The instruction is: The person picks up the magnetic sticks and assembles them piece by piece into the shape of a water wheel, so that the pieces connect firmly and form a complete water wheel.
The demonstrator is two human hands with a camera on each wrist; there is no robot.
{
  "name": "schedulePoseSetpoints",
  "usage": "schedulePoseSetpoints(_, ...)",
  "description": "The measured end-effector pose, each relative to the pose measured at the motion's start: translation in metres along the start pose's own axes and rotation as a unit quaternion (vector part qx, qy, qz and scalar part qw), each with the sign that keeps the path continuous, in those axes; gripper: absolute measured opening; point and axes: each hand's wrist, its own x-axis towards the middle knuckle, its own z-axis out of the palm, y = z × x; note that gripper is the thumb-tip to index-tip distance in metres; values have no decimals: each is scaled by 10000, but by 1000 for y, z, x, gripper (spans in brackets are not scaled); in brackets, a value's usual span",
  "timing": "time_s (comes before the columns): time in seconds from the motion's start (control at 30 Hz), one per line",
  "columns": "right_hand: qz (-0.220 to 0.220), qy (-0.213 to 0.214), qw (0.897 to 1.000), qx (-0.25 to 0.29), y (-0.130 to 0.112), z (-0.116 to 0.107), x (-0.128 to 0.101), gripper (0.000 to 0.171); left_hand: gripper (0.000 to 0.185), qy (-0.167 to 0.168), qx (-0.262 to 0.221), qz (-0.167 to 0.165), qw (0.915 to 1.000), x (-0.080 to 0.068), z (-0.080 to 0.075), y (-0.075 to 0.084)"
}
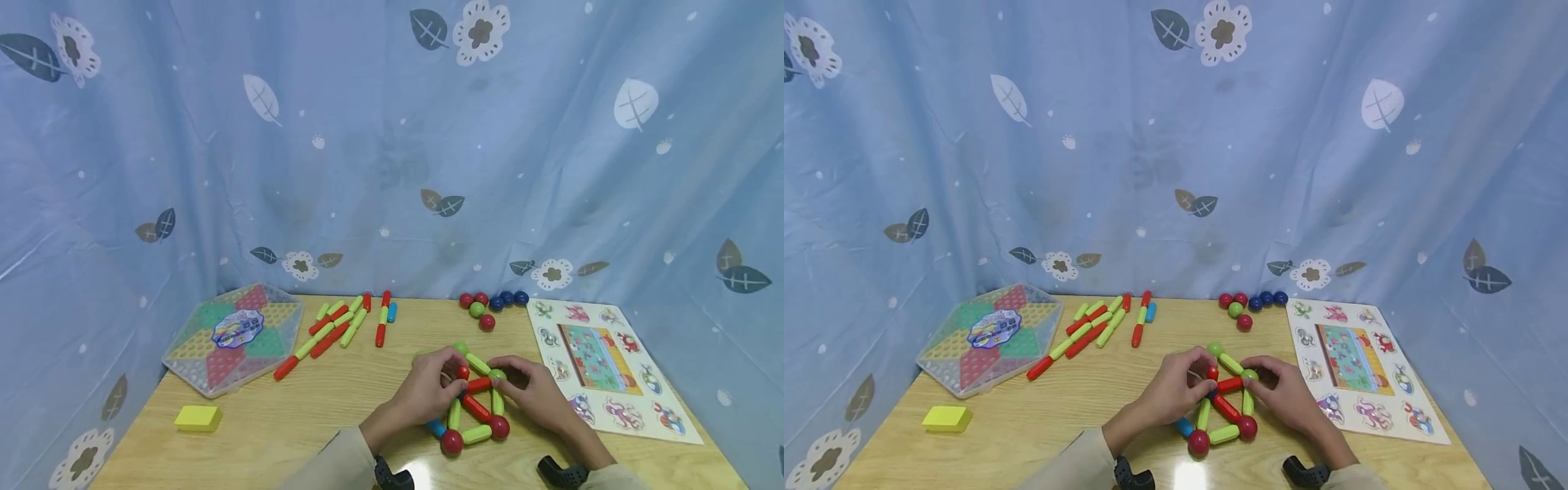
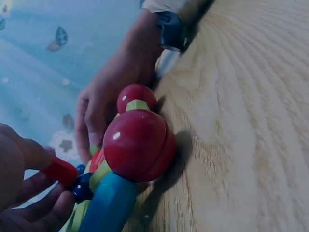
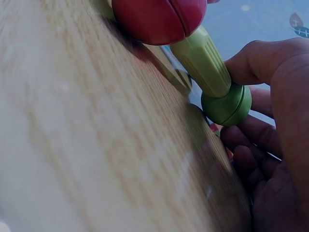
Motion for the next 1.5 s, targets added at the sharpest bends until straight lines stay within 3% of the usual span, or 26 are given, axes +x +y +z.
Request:
schedulePoseSetpoints(0.17, -63, 51, 10000, -17, -1, 1, 4, 25, 19, 121, 434, 202, 9988, 0, 0, 0)
schedulePoseSetpoints(0.47, -29, -64, 10000, -63, -3, 10, 6, 24, 18, -20, 649, -43, 9979, -8, -8, -6)
schedulePoseSetpoints(0.63, -142, -241, 9994, -218, -8, 25, 2, 25, 16, -38, 430, -170, 9989, -25, -18, -13)
schedulePoseSetpoints(0.77, -300, -397, 9986, 153, -10, 27, 2, 26, 17, 42, 193, -264, 9995, -39, -26, -15)
schedulePoseSetpoints(0.87, -207, -157, 9985, 477, -7, 17, 6, 25, 18, 88, 122, -237, 9996, -45, -29, -15)
schedulePoseSetpoints(1.27, 80, 1028, 9943, 268, 28, -15, 64, 30, 21, 80, 236, 336, 9991, -53, -27, -19)
schedulePoseSetpoints(1.5, 143, 934, 9955, 18, 41, -15, 92, 39, 30, -40, 381, 383, 9985, -54, -37, -20)
